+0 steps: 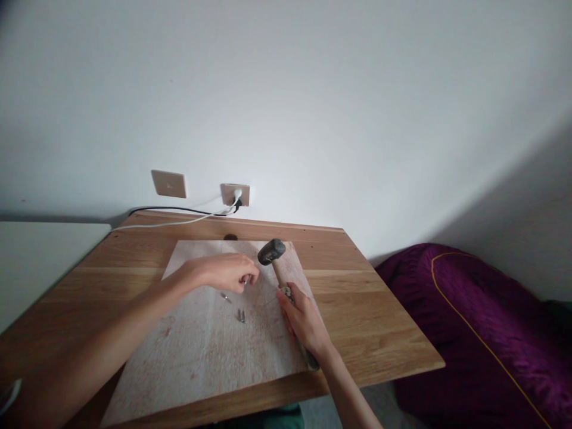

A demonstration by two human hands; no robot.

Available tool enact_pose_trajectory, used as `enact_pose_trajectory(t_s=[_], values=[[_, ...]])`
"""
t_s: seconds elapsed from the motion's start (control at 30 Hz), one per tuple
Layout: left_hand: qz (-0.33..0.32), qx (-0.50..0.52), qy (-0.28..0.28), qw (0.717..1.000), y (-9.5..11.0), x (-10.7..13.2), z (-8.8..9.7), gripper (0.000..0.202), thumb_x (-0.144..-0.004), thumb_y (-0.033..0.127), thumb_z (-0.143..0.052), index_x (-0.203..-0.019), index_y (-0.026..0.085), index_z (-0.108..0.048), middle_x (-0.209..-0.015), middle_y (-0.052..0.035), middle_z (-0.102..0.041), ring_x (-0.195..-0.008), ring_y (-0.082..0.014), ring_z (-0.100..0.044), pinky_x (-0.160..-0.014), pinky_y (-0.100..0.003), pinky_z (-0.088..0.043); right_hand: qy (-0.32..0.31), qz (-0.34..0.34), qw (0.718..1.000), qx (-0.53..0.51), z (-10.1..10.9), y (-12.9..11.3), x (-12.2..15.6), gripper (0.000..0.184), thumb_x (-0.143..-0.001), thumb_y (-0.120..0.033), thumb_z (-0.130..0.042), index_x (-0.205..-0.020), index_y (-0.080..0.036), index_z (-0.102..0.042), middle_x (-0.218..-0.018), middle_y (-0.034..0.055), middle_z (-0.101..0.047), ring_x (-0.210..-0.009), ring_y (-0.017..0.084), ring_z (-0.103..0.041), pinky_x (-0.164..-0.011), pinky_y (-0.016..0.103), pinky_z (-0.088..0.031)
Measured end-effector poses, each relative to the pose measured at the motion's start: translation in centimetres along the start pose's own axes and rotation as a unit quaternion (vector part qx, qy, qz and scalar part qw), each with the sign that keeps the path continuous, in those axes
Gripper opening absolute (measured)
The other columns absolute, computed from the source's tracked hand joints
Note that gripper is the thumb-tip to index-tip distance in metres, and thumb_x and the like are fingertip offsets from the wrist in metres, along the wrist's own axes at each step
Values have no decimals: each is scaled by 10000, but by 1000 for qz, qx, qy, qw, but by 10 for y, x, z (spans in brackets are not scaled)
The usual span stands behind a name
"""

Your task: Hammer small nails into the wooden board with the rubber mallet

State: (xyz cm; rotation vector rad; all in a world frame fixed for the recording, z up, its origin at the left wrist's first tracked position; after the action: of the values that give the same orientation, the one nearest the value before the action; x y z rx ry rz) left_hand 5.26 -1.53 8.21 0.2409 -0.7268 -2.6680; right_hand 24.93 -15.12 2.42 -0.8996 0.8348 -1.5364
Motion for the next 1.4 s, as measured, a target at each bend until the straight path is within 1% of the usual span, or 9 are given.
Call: enact_pose_trajectory(t_s=[0.13, 0.23, 0.33, 0.47, 0.67, 0.8, 1.03, 1.2, 1.4], values=[[28, 29, 97, 994, -30, 8, 36, 222, -656, 40, -632, -738, 224, -726, -755, 11, -683, -707, -165, -626, -674, -259, -421, 21, -4, 999, -38, 0, 2, 1, 401, -975, -569, -488, -1153, -215, -548, -571, -106, -457, -350, 84, -385, -299, 180, -322], [60, 20, 133, 989, -57, 16, 48, 225, -704, 54, -608, -809, 206, -736, -793, 8, -706, -737, -153, -640, -689, -235, -440, 48, -5, 999, -14, 2, 0, 3, 380, -982, -555, -472, -1130, -214, -554, -542, -105, -440, -346, 92, -400, -300, 184, -333], [86, 37, 136, 986, -74, 19, 46, 208, -748, 74, -599, -850, 199, -730, -807, 7, -735, -752, -145, -657, -698, -222, -459, 89, -18, 996, 11, 5, -4, 7, 393, -981, -566, -465, -1133, -217, -560, -516, -104, -434, -337, 107, -421, -303, 197, -351], [82, 48, 143, 985, -87, 16, 36, 168, -770, 100, -612, -857, 193, -722, -796, 2, -738, -737, -142, -666, -690, -218, -469, 142, -3, 990, 9, 9, -5, 12, 412, -974, -596, -474, -1109, -218, -568, -531, -93, -459, -347, 107, -437, -322, 202, -366], [98, 51, 124, 986, -108, 16, 24, 94, -779, 165, -641, -842, 175, -709, -772, -22, -730, -719, -159, -666, -673, -242, -479, 169, 2, 986, -3, 12, 0, 13, 437, -956, -631, -480, -1073, -220, -573, -551, -94, -461, -346, 98, -431, -309, 192, -370], [105, 49, 133, 984, -112, 17, 22, 88, -787, 174, -640, -849, 176, -702, -775, -23, -728, -715, -157, -663, -670, -244, -478, 170, 10, 985, -9, 10, -2, 15, 435, -961, -620, -488, -1100, -218, -580, -540, -100, -449, -344, 95, -427, -308, 182, -362], [93, 69, 124, 986, -107, 13, 19, 61, -797, 191, -654, -842, 176, -693, -788, -27, -732, -744, -161, -670, -697, -246, -491, 145, -5, 989, -16, 8, -7, 16, 434, -954, -615, -505, -1089, -212, -592, -525, -96, -458, -341, 99, -417, -306, 189, -362], [94, 62, 116, 987, -107, 12, 16, 54, -798, 183, -651, -829, 173, -694, -782, -25, -733, -741, -158, -669, -703, -247, -488, 152, 15, 988, -3, 9, -10, 19, 435, -973, -611, -498, -1115, -210, -592, -540, -96, -455, -360, 95, -432, -330, 184, -373], [104, 59, 115, 986, -103, 12, 17, 79, -790, 189, -673, -861, 171, -702, -817, -34, -746, -765, -167, -682, -724, -256, -499, 145, 7, 989, -9, 8, -9, 18, 451, -964, -611, -504, -1133, -202, -589, -545, -94, -450, -368, 98, -424, -325, 186, -371]])
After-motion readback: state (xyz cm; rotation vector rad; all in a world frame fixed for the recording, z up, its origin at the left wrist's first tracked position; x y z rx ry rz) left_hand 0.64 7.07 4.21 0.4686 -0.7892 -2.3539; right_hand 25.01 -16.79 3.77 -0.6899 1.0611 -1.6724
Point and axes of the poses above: each hand's wrist, its own x-axis away from the middle knuckle, its own z-axis out of the back of the hand, y = z × x, the point moved 2 cm from there along -x, towards the middle knuckle
